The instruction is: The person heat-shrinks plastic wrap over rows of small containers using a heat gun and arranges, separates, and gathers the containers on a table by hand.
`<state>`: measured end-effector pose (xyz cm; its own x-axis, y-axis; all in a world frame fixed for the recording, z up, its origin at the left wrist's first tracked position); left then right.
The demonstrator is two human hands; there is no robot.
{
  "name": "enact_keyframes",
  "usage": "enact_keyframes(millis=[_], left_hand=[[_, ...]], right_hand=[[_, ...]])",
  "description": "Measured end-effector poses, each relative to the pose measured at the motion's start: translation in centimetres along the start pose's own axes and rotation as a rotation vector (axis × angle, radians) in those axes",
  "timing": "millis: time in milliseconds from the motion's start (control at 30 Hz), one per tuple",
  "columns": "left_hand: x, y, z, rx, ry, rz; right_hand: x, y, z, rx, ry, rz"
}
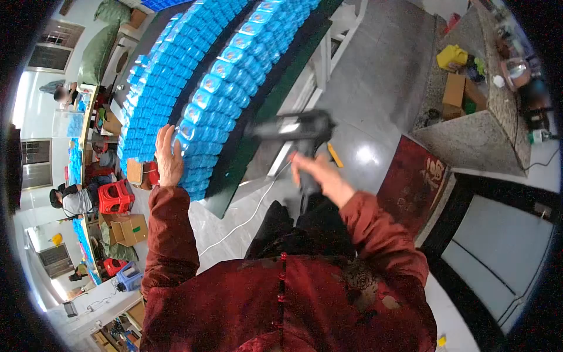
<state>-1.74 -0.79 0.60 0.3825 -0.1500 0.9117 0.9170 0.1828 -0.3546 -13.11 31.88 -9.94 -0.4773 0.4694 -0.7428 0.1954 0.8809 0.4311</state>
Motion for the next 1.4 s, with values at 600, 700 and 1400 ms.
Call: enact_keyframes(millis=[600, 700, 1400], left_hand=[[-6.3, -8.1, 5.3, 0.137, -0.087, -0.016], [-6.6, -10.4, 5.6, 0.132, -0.071, -0.004], [-6.9, -14.5, 4.4, 0.149, 0.073, 0.032]], right_hand=[[9.7, 0.6, -17.9, 0.23, -0.352, 0.156], [7.9, 0.8, -13.7, 0.03, -0.084, 0.095], [14.0, -4.8, -18.6, 0.383, -0.531, 0.195]])
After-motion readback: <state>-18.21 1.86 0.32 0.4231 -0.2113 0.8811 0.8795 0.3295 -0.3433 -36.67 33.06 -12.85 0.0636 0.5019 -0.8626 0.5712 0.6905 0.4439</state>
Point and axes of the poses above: each hand's wrist, its own y-axis away from the middle knuckle, its own x-axis out of the back of the hand, z = x × y, the point moved 2 cm from there along -y, towards the middle knuckle, and after that the axes turned 13 degrees about -x, right-handed, at the moved point
